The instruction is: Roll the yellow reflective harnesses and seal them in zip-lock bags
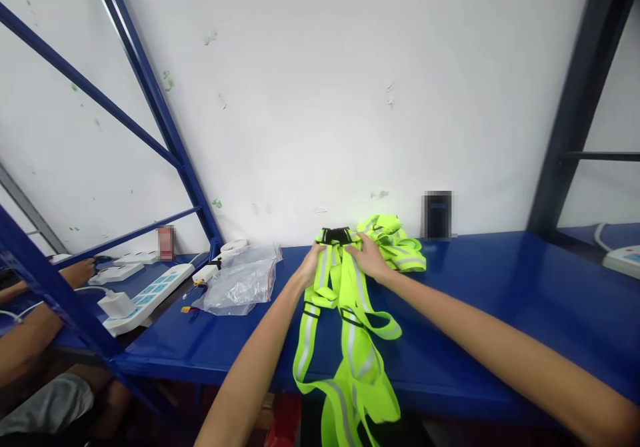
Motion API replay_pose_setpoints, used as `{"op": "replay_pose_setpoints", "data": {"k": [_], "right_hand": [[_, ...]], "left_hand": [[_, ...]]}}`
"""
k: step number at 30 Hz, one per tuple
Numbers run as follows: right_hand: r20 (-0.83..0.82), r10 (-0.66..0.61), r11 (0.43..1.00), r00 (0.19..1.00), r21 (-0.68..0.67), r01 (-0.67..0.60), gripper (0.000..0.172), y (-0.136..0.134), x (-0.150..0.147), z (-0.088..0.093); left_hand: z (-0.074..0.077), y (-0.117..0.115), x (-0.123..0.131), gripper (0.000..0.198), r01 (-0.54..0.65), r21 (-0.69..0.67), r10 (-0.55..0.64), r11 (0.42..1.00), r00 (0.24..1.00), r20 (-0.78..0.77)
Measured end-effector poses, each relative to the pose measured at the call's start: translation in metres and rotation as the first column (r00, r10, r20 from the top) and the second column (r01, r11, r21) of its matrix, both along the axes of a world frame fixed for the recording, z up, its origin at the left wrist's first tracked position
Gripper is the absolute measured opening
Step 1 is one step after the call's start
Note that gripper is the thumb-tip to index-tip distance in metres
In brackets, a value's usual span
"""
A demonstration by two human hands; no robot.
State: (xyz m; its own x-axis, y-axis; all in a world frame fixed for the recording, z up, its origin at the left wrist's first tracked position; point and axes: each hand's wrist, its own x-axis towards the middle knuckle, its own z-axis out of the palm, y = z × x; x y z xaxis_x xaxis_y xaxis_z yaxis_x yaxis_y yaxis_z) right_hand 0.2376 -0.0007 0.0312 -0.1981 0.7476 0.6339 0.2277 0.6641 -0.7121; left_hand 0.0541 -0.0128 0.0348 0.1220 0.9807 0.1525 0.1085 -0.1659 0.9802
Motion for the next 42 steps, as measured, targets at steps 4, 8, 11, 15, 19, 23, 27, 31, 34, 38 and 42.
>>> {"op": "replay_pose_setpoints", "data": {"k": [4,8,11,15,19,23,27,31,34,38,42], "right_hand": [[-0.014,-0.088,0.996,0.996,0.012,0.088,0.031,-0.004,0.0,-0.024],[0.01,-0.097,0.995,0.995,0.031,0.096,0.044,-0.015,-0.002,-0.024],[0.013,-0.131,0.991,0.991,-0.037,0.132,0.052,-0.025,-0.003,-0.024],[-0.101,-0.057,0.973,0.993,-0.228,0.032,0.043,-0.036,0.0,-0.027],[-0.376,0.015,0.869,0.926,-0.454,-0.198,0.044,-0.039,0.005,-0.033],[-0.443,0.04,0.865,0.896,-0.434,-0.253,0.05,-0.035,0.006,-0.038],[-0.377,0.046,0.914,0.925,-0.357,-0.191,0.057,-0.03,0.005,-0.043],[-0.253,0.038,0.959,0.967,-0.263,-0.107,0.061,-0.029,0.006,-0.045],[-0.204,0.063,0.975,0.977,-0.197,-0.104,0.058,-0.032,0.007,-0.042],[-0.176,0.099,0.981,0.979,-0.15,-0.126,0.043,-0.033,0.008,-0.034],[-0.194,0.14,0.966,0.971,-0.188,-0.177,0.025,-0.033,0.008,-0.03]], "left_hand": [[-0.02,-0.006,-0.001,0.062,0.046,-0.024,-0.04,0.999,0.976,0.216],[-0.021,-0.014,-0.001,0.064,0.078,0.03,-0.083,0.996,0.949,0.303],[-0.02,-0.019,-0.001,0.06,0.056,0.021,-0.06,0.998,0.961,0.269],[-0.022,-0.024,0.003,0.05,0.073,0.105,-0.085,0.992,0.99,0.113],[-0.029,-0.025,0.011,0.046,0.097,0.131,-0.114,0.987,0.985,0.132],[-0.033,-0.025,0.015,0.048,0.09,0.162,-0.107,0.983,0.989,0.1],[-0.037,-0.024,0.022,0.052,0.056,0.182,-0.089,0.982,0.98,0.177],[-0.041,-0.023,0.03,0.055,0.032,0.004,-0.032,0.999,0.946,0.321],[-0.036,-0.028,0.032,0.058,0.075,-0.146,-0.011,0.986,0.917,0.398],[-0.021,-0.038,0.032,0.057,0.369,-0.18,-0.202,0.912,0.785,0.586],[-0.013,-0.042,0.029,0.063,0.479,-0.182,-0.269,0.859,0.724,0.635]]}}
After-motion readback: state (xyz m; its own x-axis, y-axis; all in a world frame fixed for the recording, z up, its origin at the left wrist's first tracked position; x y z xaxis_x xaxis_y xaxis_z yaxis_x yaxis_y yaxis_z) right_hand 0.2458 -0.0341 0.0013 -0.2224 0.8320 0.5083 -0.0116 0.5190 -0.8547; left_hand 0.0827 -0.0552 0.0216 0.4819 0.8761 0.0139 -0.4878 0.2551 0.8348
